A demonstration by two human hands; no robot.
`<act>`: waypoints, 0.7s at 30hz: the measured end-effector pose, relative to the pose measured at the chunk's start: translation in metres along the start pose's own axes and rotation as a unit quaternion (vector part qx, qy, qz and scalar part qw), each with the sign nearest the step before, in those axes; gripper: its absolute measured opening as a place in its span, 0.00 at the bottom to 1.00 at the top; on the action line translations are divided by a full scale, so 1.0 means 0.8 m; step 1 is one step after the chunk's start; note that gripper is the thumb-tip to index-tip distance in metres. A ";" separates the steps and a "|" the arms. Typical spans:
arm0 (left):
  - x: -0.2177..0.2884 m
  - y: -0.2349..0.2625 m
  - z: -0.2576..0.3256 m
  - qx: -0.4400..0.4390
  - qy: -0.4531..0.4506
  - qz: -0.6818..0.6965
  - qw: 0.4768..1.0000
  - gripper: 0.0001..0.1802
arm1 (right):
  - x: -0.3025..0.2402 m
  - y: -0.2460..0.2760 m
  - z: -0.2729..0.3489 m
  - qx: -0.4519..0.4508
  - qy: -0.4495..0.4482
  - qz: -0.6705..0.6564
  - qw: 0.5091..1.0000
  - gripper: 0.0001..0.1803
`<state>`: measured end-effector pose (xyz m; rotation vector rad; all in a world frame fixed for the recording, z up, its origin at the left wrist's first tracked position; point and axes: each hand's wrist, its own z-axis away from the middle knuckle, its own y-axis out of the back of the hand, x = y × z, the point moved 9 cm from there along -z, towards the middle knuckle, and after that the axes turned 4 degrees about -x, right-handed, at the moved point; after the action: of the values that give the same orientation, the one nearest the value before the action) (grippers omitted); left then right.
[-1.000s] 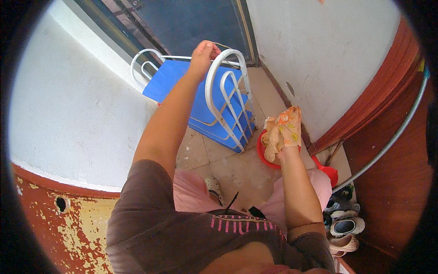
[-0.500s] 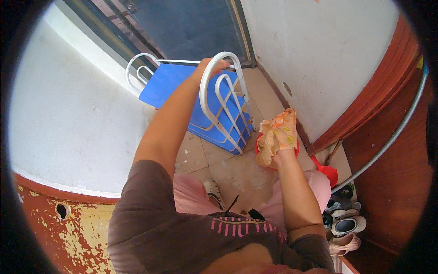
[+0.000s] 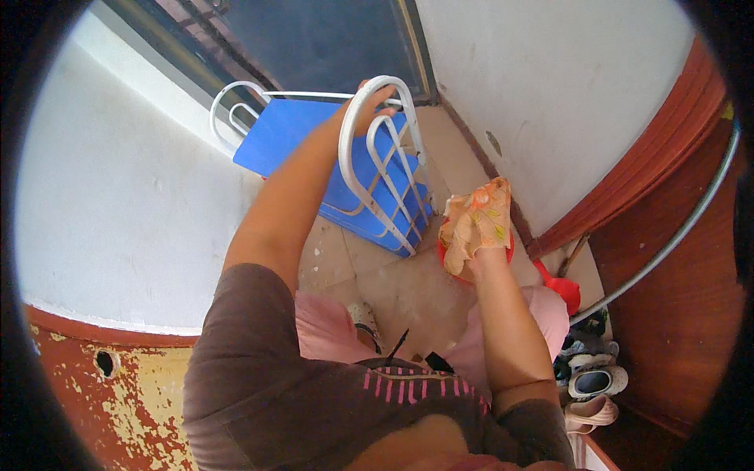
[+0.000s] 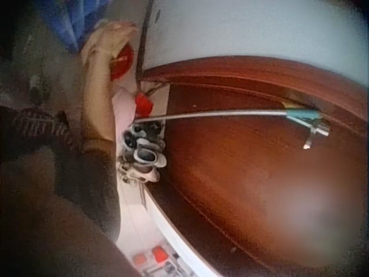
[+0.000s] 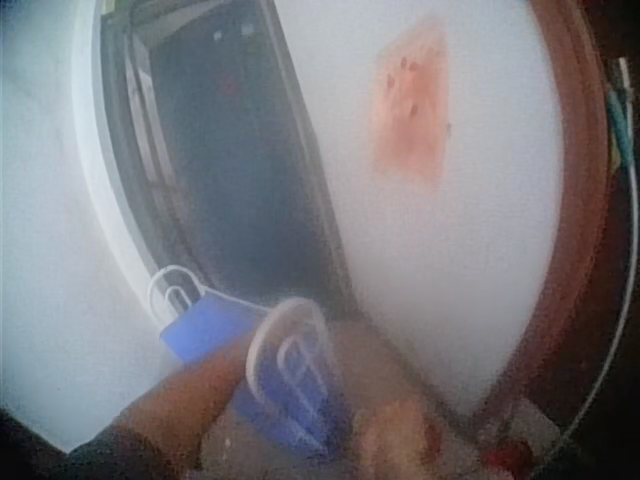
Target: The person carries a red basin with cleaning supplies into a tiled room and wipes the surfaces of a blue metal shoe rack with a cloth. They repeatedly dip the cloth into the basin and wipe each shelf and the metal frame.
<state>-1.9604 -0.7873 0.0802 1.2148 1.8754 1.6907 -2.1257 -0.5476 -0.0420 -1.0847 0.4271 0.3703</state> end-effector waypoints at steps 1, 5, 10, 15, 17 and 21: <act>0.005 0.004 0.004 0.011 -0.022 -0.002 1.000 0.27 | 0.001 0.001 0.004 0.026 -0.019 0.002 0.999 0.08; 0.006 0.070 0.035 0.164 0.068 -0.109 0.978 0.26 | -0.007 -0.024 -0.004 -0.210 -0.034 -0.149 0.966 0.21; 0.084 0.126 0.178 0.418 0.072 0.126 0.897 0.18 | -0.030 -0.033 0.008 -0.275 0.004 -0.159 0.948 0.19; 0.199 0.014 0.303 0.361 0.061 0.178 0.913 0.08 | -0.039 -0.056 0.043 -0.293 -0.014 -0.200 0.935 0.21; 0.212 -0.094 0.302 0.143 0.140 0.292 0.935 0.15 | -0.017 -0.047 0.040 -0.298 -0.038 -0.187 0.935 0.21; 0.215 -0.296 0.287 -0.003 0.197 0.882 0.428 0.33 | 0.055 0.012 0.017 -0.291 -0.081 -0.161 0.939 0.22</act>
<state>-1.9779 -0.4913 -0.1447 3.4836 -0.3401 2.6363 -2.0903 -0.5279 -0.0658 -1.6592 -0.0250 0.2959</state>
